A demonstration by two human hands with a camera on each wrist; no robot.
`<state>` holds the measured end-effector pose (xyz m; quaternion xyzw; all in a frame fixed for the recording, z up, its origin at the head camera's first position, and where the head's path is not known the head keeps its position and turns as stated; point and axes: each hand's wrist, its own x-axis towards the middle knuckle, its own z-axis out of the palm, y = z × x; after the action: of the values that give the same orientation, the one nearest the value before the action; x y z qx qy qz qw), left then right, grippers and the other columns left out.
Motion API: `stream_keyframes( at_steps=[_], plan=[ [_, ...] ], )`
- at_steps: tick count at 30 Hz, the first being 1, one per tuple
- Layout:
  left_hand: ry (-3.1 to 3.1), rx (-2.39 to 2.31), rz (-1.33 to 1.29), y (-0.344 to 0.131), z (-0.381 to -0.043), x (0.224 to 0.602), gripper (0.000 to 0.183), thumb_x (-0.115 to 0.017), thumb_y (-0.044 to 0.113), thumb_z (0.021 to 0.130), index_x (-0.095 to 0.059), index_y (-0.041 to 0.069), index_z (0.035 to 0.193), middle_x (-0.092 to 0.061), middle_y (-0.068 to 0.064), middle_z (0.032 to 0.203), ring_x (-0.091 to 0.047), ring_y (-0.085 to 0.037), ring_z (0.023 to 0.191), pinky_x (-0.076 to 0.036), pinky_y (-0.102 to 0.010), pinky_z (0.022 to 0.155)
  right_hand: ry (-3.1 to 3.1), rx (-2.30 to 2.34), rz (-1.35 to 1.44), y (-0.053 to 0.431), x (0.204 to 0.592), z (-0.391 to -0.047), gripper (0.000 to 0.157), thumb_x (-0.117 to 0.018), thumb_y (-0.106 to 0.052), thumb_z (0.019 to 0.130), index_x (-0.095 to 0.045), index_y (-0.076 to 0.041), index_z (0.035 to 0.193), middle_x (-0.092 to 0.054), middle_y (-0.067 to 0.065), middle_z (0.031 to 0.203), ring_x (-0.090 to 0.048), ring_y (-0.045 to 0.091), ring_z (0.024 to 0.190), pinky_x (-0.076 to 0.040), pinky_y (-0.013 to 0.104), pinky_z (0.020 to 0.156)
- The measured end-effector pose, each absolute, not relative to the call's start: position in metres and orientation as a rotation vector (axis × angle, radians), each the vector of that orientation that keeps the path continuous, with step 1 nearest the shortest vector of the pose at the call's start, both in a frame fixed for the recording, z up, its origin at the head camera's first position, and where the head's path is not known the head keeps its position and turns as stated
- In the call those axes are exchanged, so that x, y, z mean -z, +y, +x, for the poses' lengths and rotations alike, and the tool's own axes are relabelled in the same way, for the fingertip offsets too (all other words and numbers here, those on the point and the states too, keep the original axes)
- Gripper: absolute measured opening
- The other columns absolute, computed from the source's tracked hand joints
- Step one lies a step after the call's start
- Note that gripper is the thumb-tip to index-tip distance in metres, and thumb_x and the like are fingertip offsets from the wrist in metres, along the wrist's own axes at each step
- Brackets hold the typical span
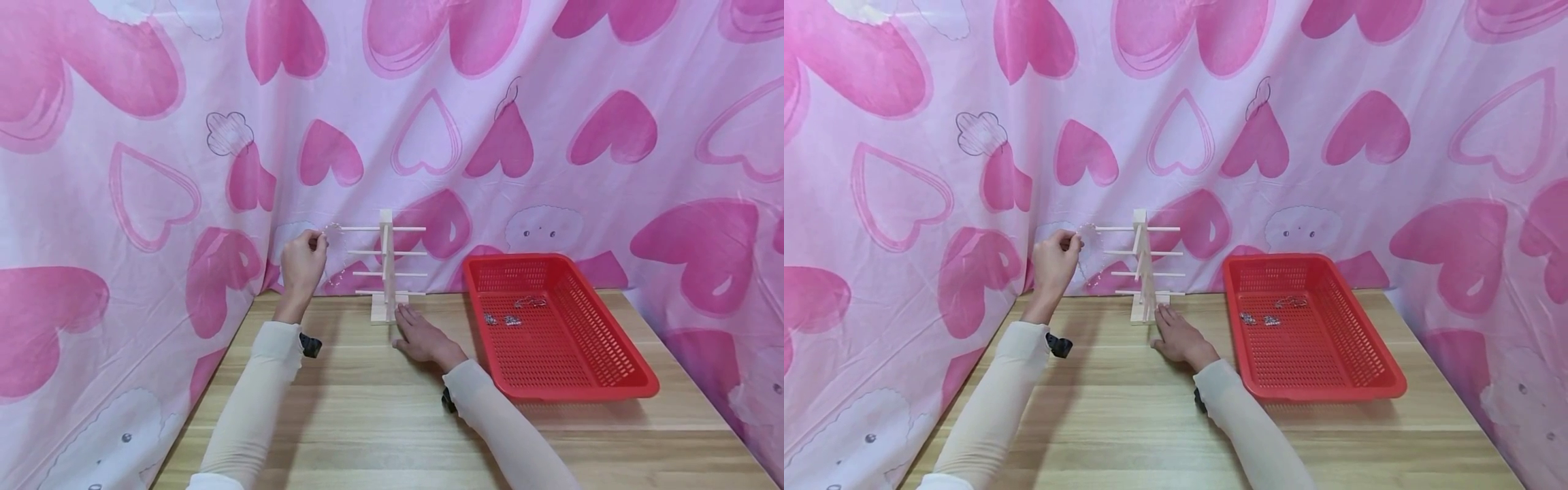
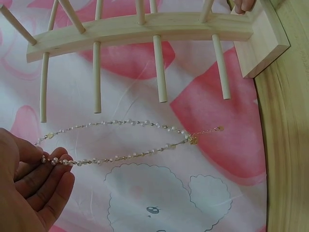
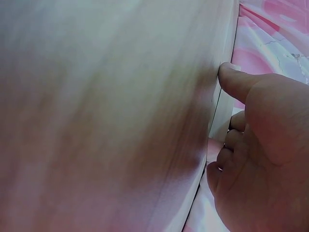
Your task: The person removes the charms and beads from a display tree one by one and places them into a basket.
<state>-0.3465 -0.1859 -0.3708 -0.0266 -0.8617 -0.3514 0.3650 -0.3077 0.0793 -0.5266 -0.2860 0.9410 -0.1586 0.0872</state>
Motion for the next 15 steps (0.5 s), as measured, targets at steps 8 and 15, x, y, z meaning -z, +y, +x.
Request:
stream_keyframes(
  at_steps=[8, 15],
  plan=[
    [-2.175, 0.914, -0.11, -0.1869, -0.3413, 0.3663, 0.019, -0.07, 0.012, 0.101, -0.08, -0.004, 0.099, -0.081, -0.02, 0.089, -0.079, -0.037, 0.081, -0.063, -0.053, 0.078, 2.801, 0.45, -0.824, 0.0776, 0.5244, -0.3078, 0.079, -0.056, -0.038, 0.11, -0.02, 0.0, 0.169, -0.014, 0.017, 0.18, -0.012, 0.034, 0.168, -0.02, 0.047, 0.137],
    [-2.154, 0.916, -0.13, -0.1855, -0.339, 0.364, 0.018, -0.07, 0.011, 0.101, -0.08, -0.003, 0.097, -0.081, -0.019, 0.087, -0.079, -0.036, 0.079, -0.063, -0.052, 0.075, 2.795, 0.452, -0.818, 0.0771, 0.5225, -0.3069, 0.079, -0.058, -0.037, 0.11, -0.021, 0.002, 0.169, -0.015, 0.018, 0.179, -0.013, 0.034, 0.168, -0.02, 0.047, 0.137]
  ],
)
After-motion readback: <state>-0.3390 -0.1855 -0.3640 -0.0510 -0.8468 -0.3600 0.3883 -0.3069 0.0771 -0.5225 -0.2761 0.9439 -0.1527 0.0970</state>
